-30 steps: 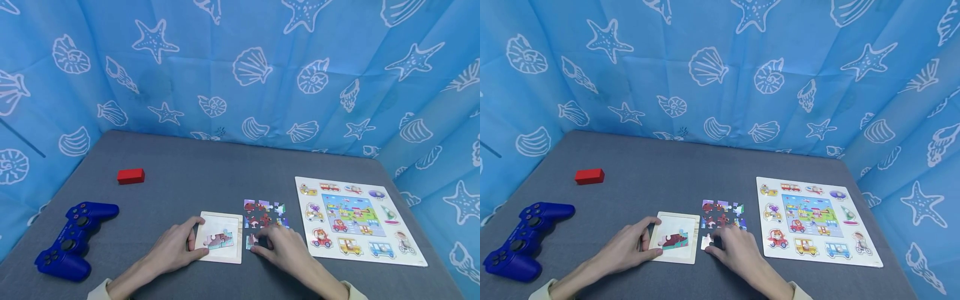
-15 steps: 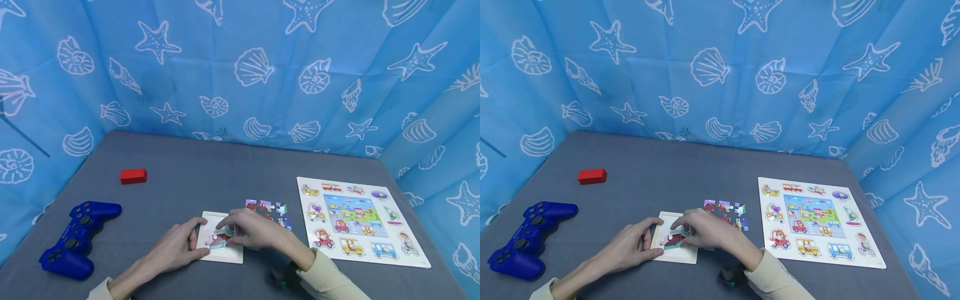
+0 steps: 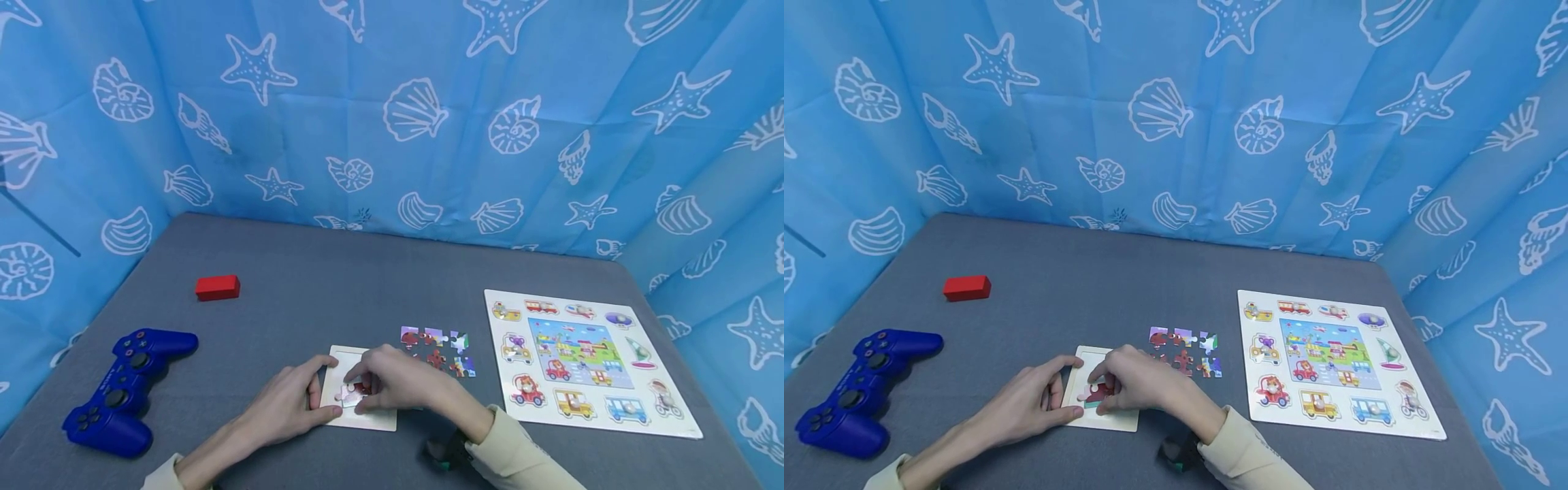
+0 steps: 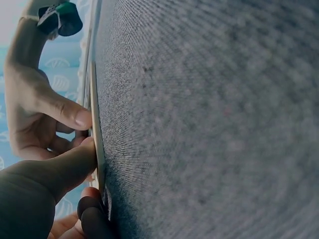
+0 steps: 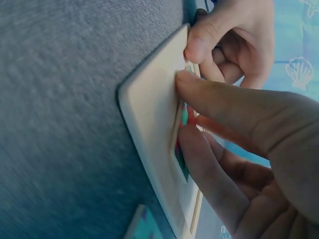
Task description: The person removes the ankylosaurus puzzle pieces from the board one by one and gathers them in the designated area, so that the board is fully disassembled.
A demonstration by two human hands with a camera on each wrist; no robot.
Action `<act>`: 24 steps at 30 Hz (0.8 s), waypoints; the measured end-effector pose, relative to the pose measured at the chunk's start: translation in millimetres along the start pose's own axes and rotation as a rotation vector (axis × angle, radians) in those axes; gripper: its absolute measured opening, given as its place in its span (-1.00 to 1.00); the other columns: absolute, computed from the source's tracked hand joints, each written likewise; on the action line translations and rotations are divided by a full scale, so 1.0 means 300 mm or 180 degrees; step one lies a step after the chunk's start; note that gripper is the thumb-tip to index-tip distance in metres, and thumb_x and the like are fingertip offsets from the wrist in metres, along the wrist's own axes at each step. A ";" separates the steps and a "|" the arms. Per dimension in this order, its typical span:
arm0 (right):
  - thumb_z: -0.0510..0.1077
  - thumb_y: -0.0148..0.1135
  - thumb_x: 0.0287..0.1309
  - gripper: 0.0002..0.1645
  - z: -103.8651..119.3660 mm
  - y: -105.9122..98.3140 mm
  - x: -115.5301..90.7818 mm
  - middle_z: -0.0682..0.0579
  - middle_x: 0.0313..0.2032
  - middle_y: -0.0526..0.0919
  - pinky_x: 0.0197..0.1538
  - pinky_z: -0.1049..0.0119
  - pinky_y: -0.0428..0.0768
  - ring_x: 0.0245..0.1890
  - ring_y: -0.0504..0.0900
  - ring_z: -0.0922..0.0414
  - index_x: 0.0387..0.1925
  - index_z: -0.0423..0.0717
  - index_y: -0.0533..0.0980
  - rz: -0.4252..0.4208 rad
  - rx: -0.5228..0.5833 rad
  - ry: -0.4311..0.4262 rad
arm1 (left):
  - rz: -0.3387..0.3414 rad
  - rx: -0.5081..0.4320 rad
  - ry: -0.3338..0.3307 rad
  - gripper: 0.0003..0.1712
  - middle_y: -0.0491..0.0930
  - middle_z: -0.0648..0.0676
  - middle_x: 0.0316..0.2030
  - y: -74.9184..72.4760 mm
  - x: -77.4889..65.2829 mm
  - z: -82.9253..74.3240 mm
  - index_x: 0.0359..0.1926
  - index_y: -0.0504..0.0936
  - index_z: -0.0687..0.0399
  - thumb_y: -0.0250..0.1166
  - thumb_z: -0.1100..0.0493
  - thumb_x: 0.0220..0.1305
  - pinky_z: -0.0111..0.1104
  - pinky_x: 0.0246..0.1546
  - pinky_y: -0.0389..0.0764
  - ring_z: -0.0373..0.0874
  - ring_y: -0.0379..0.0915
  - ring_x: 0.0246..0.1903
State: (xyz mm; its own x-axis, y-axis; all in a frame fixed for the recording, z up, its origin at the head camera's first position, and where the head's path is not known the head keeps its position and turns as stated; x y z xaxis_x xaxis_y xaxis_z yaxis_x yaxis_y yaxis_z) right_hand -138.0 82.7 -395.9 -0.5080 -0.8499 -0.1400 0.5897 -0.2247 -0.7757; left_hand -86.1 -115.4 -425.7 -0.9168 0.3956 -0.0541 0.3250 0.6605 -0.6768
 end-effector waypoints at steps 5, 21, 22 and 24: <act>-0.18 0.53 0.12 -0.69 0.005 0.017 -0.005 0.05 -0.39 0.68 -0.33 0.65 0.46 -0.44 0.47 0.44 -0.08 -0.17 0.74 -0.0169 -0.0150 -0.0015 | -0.0005 0.0013 -0.0013 -0.27 0.41 -0.26 -0.61 0.001 -0.001 0.000 0.25 0.51 0.13 0.56 -0.02 0.13 -0.51 -0.61 0.23 -0.48 0.19 -0.66; -0.09 0.39 0.24 -0.78 0.018 0.052 -0.008 0.14 -0.41 0.54 -0.35 0.61 0.27 -0.46 0.28 0.43 -0.09 -0.02 0.63 -0.0270 -0.0655 -0.0101 | -0.0045 -0.0040 0.0118 -0.25 0.43 -0.26 -0.60 -0.002 -0.007 0.003 0.26 0.50 0.12 0.56 -0.05 0.13 -0.51 -0.60 0.31 -0.48 0.24 -0.68; -0.08 0.40 0.24 -0.77 0.017 0.053 -0.007 0.14 -0.41 0.54 -0.35 0.60 0.27 -0.46 0.28 0.43 -0.09 -0.02 0.63 -0.0275 -0.0635 -0.0093 | -0.0033 -0.0066 0.0123 -0.23 0.43 -0.25 -0.60 -0.003 -0.008 0.005 0.27 0.49 0.13 0.56 -0.05 0.12 -0.51 -0.60 0.32 -0.49 0.25 -0.68; -0.04 0.42 0.25 -0.75 0.015 0.054 -0.007 0.14 -0.41 0.55 -0.34 0.61 0.29 -0.45 0.30 0.43 -0.09 -0.02 0.62 -0.0288 -0.0591 -0.0093 | -0.0015 -0.0114 0.0133 -0.19 0.44 -0.23 -0.59 -0.004 -0.008 0.007 0.29 0.47 0.16 0.58 -0.04 0.10 -0.51 -0.61 0.35 -0.49 0.27 -0.68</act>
State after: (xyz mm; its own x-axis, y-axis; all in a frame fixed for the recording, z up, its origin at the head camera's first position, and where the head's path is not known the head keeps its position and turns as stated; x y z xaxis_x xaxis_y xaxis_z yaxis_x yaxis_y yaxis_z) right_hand -124.6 78.6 -405.5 -0.5336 -0.8443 -0.0488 0.4153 -0.2113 -0.8848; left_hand -84.8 -118.6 -426.4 -0.9081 0.4183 -0.0198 0.3295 0.6847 -0.6501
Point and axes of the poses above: each hand's wrist, its own x-axis towards the middle knuckle, its own y-axis out of the palm, z = x × y, the point moved 2 cm from there along x, towards the middle knuckle
